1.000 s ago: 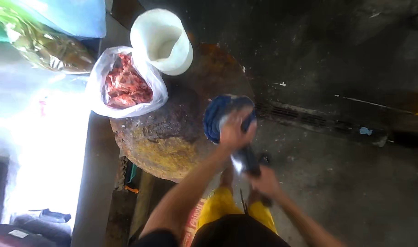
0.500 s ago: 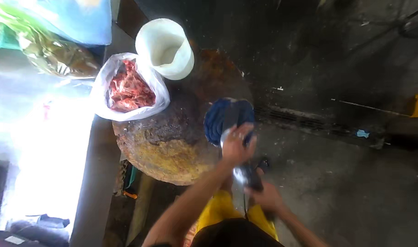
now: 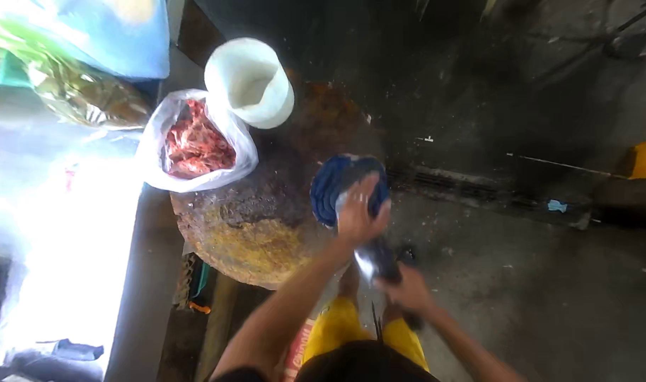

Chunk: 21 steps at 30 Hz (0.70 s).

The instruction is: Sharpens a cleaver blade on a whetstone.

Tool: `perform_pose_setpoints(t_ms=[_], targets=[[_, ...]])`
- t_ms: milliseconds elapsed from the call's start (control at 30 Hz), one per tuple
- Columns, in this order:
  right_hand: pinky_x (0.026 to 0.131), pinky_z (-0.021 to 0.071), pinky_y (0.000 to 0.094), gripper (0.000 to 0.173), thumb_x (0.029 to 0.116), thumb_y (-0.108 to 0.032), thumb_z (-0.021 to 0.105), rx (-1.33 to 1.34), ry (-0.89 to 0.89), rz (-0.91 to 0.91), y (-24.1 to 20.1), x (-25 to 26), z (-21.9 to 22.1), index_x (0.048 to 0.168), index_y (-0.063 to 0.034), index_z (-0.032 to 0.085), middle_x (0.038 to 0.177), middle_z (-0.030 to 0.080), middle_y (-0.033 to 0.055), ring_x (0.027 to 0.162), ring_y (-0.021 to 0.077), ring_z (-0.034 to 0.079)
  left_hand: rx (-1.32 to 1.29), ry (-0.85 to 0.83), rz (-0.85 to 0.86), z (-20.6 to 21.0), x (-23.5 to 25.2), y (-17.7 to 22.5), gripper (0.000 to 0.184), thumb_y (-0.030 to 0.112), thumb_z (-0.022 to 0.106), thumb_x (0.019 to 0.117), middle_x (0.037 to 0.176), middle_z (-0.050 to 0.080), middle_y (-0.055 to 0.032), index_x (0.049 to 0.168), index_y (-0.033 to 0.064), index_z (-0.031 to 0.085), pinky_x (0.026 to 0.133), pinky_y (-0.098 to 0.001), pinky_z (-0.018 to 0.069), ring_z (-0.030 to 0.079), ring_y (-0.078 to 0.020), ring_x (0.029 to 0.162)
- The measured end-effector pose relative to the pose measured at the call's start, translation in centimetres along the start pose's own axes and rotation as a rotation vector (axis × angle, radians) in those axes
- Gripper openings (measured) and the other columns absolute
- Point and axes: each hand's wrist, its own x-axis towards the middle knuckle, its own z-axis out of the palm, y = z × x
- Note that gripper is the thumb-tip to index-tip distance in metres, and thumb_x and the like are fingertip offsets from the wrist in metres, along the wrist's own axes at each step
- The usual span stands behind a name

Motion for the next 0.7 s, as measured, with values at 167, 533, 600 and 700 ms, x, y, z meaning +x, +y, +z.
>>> perform_pose_setpoints(t_ms=[167, 533, 600, 700], targets=[[0.056, 0.0615, 0.0407, 0.041, 0.0907, -0.043, 0.079, 0.103, 0.075, -0.149, -9.1, 11.0, -6.1, 0.107, -0.0062, 0.069, 0.07, 0.07, 0.0094, 0.054, 0.0208, 0.067, 0.167, 0.026, 0.15, -1.8, 18.4, -3.0, 0.087, 0.055, 0.051, 0.1006, 0.17, 0.025, -0.0066, 0.164, 0.0061, 0.018, 0.129, -0.0393, 0.0202, 0.029, -0.018, 0.155], [0.07, 0.0626, 0.047, 0.05, 0.089, -0.045, 0.078, 0.037, -0.073, -0.009, -3.2, 3.5, -2.5, 0.112, -0.0012, 0.069, 0.082, 0.072, 0.0118, 0.068, 0.0232, 0.071, 0.37, -0.041, 0.039, -0.4, 4.8, -0.9, 0.094, 0.071, 0.04, 0.098, 0.168, 0.023, -0.0208, 0.161, 0.0018, 0.026, 0.129, -0.0485, 0.0173, 0.02, -0.0311, 0.157], [0.069, 0.062, 0.046, 0.052, 0.0905, -0.048, 0.077, 0.013, 0.033, -0.064, -8.6, 8.6, -6.0, 0.114, -0.0023, 0.068, 0.081, 0.071, 0.0117, 0.066, 0.0231, 0.07, 0.391, 0.055, 0.094, -0.7, 14.2, -2.6, 0.096, 0.07, 0.041, 0.0979, 0.17, 0.018, -0.0175, 0.163, 0.0036, 0.02, 0.13, -0.0467, 0.0163, 0.018, -0.0277, 0.158], [0.065, 0.0624, 0.0485, 0.063, 0.0919, -0.064, 0.066, -0.071, 0.11, -0.037, -7.8, 9.5, -6.0, 0.121, -0.0085, 0.065, 0.083, 0.071, 0.0118, 0.065, 0.0251, 0.07, 0.394, 0.077, 0.118, -0.9, 17.3, -3.4, 0.089, 0.065, 0.038, 0.1014, 0.173, 0.01, -0.0106, 0.165, 0.0091, 0.012, 0.13, -0.0446, 0.0129, 0.011, -0.0215, 0.16]])
